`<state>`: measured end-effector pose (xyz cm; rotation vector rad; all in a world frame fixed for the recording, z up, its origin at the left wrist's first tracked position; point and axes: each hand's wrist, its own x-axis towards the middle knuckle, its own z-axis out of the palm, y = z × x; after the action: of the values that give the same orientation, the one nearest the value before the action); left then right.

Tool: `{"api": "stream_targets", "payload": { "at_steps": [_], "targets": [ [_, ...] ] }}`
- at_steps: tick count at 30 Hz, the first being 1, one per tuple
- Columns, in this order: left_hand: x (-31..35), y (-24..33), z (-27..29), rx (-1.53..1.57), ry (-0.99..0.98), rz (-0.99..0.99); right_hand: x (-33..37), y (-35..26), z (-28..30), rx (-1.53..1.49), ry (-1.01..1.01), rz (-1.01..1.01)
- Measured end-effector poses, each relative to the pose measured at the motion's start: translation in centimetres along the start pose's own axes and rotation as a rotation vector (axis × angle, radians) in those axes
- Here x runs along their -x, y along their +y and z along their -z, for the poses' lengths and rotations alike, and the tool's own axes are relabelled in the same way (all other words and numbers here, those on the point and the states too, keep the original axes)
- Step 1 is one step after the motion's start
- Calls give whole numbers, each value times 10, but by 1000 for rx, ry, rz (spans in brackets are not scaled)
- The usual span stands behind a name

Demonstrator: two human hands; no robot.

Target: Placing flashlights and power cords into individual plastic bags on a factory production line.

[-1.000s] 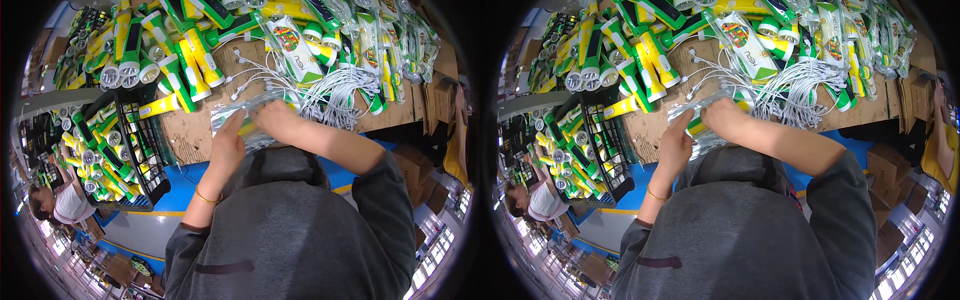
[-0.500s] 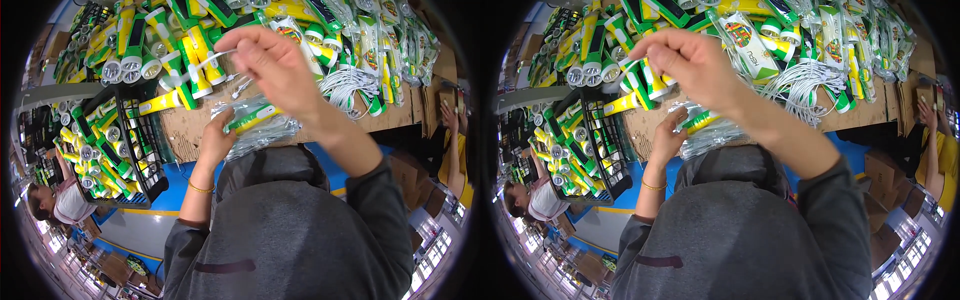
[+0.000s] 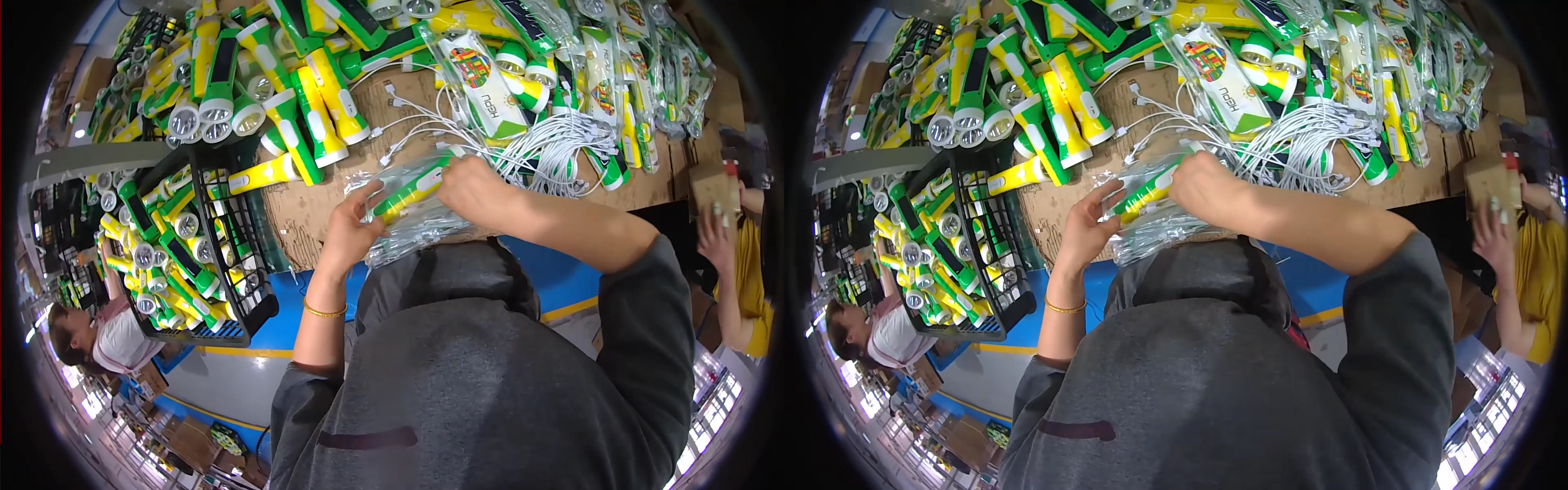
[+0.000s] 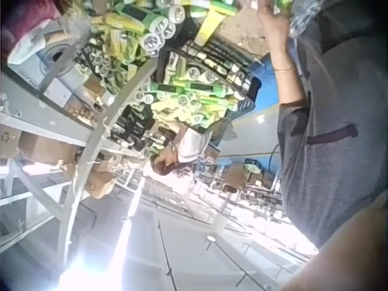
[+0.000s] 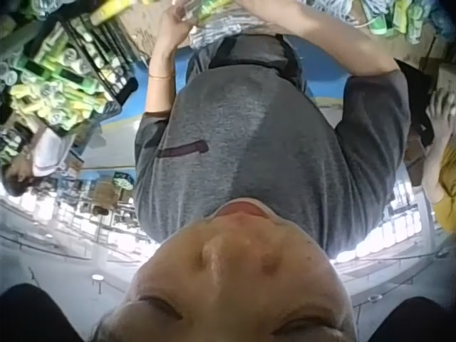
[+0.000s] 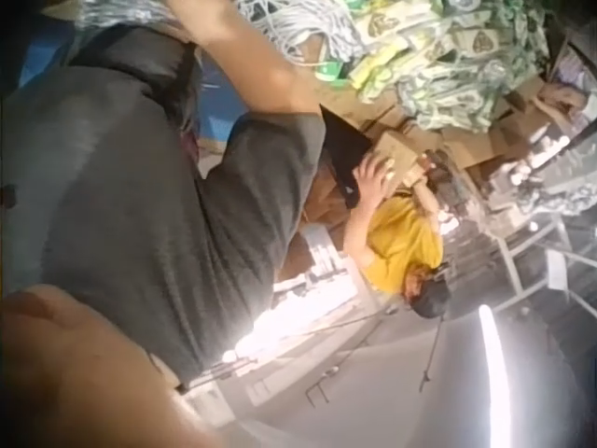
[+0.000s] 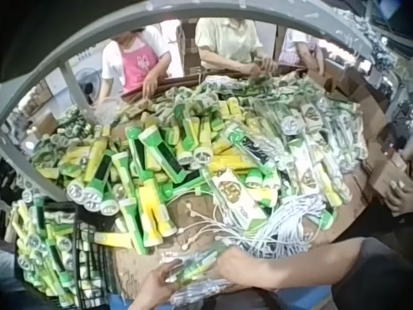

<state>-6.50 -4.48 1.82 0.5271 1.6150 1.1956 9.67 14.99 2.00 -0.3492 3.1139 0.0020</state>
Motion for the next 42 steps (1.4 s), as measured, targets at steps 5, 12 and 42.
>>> {"api": "stream_targets", "payload": {
  "at_steps": [5, 12, 42],
  "targets": [
    [-2, -6, 12, -134, 32, -67, -12, 37, 30, -547, 196, -79],
    [-8, -12, 33, -161, 42, -105, 29, 50, -28, -954, 154, -419],
    [-15, -63, -21, -1042, 83, -698, 61, 105, -3, -1279, 1290, -612]
  ]
}}
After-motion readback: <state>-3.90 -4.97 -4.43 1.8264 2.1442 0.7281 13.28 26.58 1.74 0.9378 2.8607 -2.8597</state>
